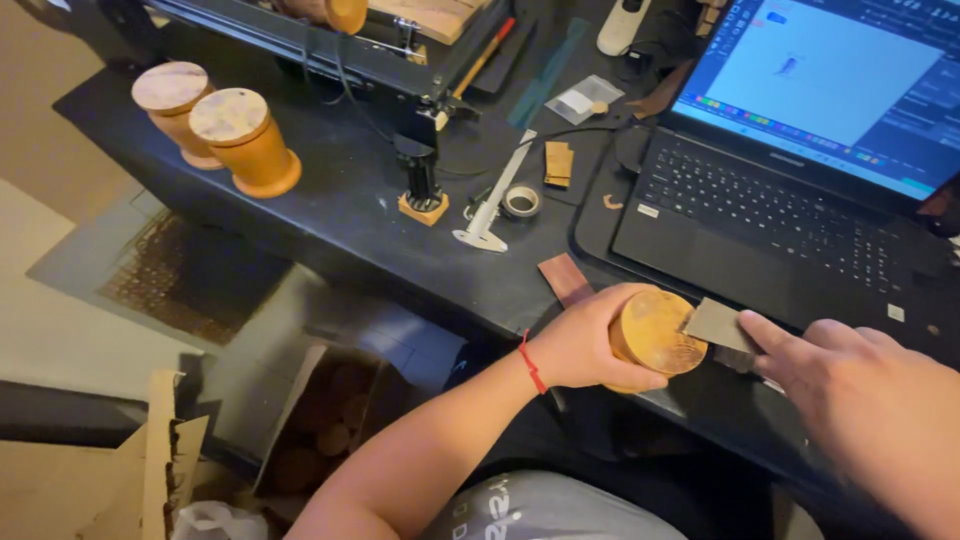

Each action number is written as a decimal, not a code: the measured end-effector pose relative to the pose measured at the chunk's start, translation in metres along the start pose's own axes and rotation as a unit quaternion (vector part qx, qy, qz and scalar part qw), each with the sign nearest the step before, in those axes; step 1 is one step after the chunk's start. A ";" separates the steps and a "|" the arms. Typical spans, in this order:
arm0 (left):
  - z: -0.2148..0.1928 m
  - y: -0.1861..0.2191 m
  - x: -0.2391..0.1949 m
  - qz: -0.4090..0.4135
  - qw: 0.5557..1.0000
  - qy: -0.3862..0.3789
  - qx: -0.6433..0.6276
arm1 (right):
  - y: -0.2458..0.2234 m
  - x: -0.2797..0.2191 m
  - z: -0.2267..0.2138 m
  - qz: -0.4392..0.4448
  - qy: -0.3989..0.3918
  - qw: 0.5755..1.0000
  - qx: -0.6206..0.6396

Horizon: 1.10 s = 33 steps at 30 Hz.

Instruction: Sanding a wooden cylinder and applying filler paste with a stick and scraper to prepare the surface.

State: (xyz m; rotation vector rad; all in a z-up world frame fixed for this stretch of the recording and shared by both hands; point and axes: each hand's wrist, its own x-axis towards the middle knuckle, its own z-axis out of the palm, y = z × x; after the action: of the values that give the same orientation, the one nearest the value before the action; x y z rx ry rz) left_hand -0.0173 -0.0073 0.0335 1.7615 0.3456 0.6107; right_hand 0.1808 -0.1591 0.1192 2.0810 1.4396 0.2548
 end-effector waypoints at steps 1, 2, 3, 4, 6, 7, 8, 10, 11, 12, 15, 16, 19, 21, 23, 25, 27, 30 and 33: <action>-0.001 0.001 0.000 -0.015 1.000 -0.007 0.002 | 0.000 0.002 0.005 0.001 0.031 0.999 -0.014; -0.002 0.002 -0.001 -0.031 0.999 -0.014 0.003 | 0.000 0.003 0.010 0.003 0.063 0.998 -0.028; -0.002 0.002 0.000 -0.031 0.999 -0.012 0.004 | 0.002 0.007 0.017 0.001 0.064 0.998 -0.027; -0.002 0.003 0.000 -0.032 0.999 -0.019 0.003 | 0.004 0.010 0.024 -0.005 0.079 0.997 -0.018; -0.003 0.006 0.000 -0.032 0.999 -0.022 0.002 | 0.006 0.013 0.026 -0.013 0.096 0.995 -0.008; -0.003 0.008 -0.001 -0.032 0.999 -0.017 0.003 | 0.006 0.012 0.022 -0.009 0.089 0.996 -0.011; -0.003 0.011 -0.002 -0.033 0.999 -0.012 0.003 | 0.005 0.010 0.017 -0.004 0.081 0.997 -0.014; -0.002 0.008 -0.002 -0.027 1.000 -0.006 0.003 | 0.007 0.015 0.027 -0.008 0.105 0.994 0.008; -0.001 0.007 -0.001 -0.019 1.000 -0.004 0.002 | 0.009 0.016 0.031 -0.008 0.126 0.992 0.030; -0.001 0.005 -0.001 -0.020 1.000 -0.002 0.003 | 0.009 0.018 0.036 -0.009 0.127 0.991 0.030; -0.001 0.001 0.000 0.001 1.000 -0.001 0.020 | 0.010 0.021 0.046 -0.003 0.145 0.988 0.052; -0.001 0.000 0.000 0.008 1.000 0.001 0.028 | 0.010 0.020 0.046 -0.003 0.141 0.988 0.063; -0.003 0.002 0.000 -0.003 0.999 -0.013 0.033 | 0.011 0.022 0.053 -0.006 0.150 0.985 0.090; -0.004 0.002 0.001 -0.022 0.999 -0.029 0.031 | 0.012 0.024 0.060 -0.009 0.161 0.981 0.107; -0.003 0.000 0.001 -0.012 0.999 -0.017 0.026 | 0.014 0.025 0.068 -0.007 0.188 0.973 0.133; -0.005 -0.001 0.001 -0.014 0.999 -0.024 0.025 | 0.013 0.023 0.063 -0.005 0.182 0.974 0.136; -0.006 0.000 0.001 -0.016 0.999 -0.029 0.024 | 0.012 0.021 0.059 -0.004 0.176 0.975 0.139; -0.006 0.002 0.001 -0.025 0.999 -0.034 0.021 | 0.012 0.019 0.057 0.000 0.178 0.975 0.134; -0.004 -0.001 0.000 -0.009 1.000 -0.016 0.007 | 0.015 0.020 0.059 0.007 0.160 0.981 0.106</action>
State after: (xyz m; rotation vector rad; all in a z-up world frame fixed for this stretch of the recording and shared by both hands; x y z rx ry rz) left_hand -0.0190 -0.0039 0.0336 1.7784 0.3444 0.5681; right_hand 0.2280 -0.1655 0.0761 2.3009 1.7018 0.4793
